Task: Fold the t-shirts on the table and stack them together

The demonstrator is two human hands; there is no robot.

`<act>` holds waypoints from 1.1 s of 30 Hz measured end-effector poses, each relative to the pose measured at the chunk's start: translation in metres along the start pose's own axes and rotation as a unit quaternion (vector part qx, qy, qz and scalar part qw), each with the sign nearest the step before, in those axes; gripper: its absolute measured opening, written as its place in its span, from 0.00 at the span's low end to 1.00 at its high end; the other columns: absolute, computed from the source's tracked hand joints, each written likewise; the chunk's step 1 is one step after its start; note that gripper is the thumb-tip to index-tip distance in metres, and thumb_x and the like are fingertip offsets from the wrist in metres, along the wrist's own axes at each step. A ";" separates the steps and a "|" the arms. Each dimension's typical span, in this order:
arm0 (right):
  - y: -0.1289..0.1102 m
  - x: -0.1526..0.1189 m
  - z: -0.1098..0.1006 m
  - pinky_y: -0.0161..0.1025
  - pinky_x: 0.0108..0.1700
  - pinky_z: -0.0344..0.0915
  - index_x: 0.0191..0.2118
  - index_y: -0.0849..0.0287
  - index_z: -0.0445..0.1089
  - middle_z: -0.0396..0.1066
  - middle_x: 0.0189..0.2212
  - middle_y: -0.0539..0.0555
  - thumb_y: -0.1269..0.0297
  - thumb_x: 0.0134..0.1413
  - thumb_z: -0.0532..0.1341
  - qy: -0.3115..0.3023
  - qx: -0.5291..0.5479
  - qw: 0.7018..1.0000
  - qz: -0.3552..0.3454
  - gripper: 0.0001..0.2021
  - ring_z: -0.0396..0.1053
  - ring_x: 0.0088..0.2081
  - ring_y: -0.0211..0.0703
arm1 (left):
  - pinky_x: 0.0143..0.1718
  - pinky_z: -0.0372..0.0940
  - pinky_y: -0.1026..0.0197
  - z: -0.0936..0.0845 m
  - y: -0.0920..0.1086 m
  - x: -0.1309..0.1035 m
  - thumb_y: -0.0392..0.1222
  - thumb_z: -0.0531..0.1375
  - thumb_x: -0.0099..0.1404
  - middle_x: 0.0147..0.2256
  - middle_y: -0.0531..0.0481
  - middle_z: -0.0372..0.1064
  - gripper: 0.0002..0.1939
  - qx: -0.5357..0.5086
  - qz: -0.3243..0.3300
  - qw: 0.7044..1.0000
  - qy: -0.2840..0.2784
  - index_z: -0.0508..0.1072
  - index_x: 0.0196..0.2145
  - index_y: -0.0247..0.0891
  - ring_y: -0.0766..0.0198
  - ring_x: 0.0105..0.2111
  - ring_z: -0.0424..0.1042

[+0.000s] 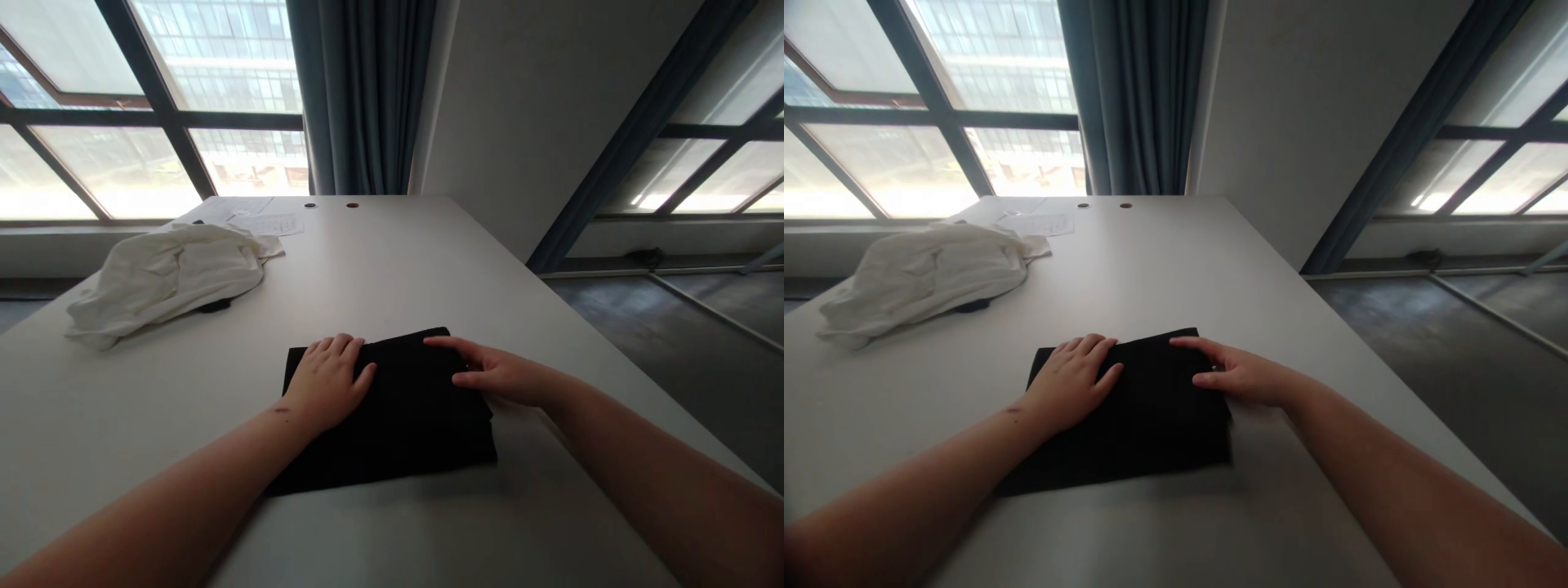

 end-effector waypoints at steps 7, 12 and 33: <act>0.007 0.013 -0.011 0.56 0.60 0.72 0.53 0.52 0.81 0.80 0.53 0.57 0.52 0.59 0.69 0.123 -0.074 0.989 -0.029 0.19 0.78 0.53 0.58 | 0.67 0.59 0.39 -0.020 0.008 -0.006 0.51 0.53 0.78 0.63 0.34 0.69 0.28 -0.007 0.016 0.998 0.066 0.67 0.67 0.33 0.42 0.62 0.69; -0.010 0.041 -0.041 0.55 0.62 0.68 0.52 0.50 0.83 0.80 0.48 0.57 0.54 0.62 0.65 0.166 -0.243 0.946 -0.137 0.17 0.76 0.52 0.56 | 0.69 0.55 0.33 -0.030 0.070 -0.047 0.56 0.54 0.78 0.66 0.33 0.67 0.31 -0.037 0.165 0.982 0.089 0.67 0.68 0.32 0.39 0.65 0.65; -0.006 0.129 -0.170 0.47 0.46 0.73 0.64 0.53 0.70 0.77 0.41 0.53 0.48 0.59 0.65 0.224 -0.291 0.927 -0.077 0.30 0.74 0.39 0.49 | 0.58 0.67 0.46 -0.014 0.071 -0.037 0.41 0.58 0.74 0.61 0.38 0.71 0.18 -0.114 0.247 0.961 0.053 0.73 0.59 0.39 0.47 0.60 0.70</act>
Point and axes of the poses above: each hand's wrist, its own x-axis towards the middle knuckle, its own z-axis out of the palm, y = z × x, the point moved 9 cm from there along x, towards the middle knuckle
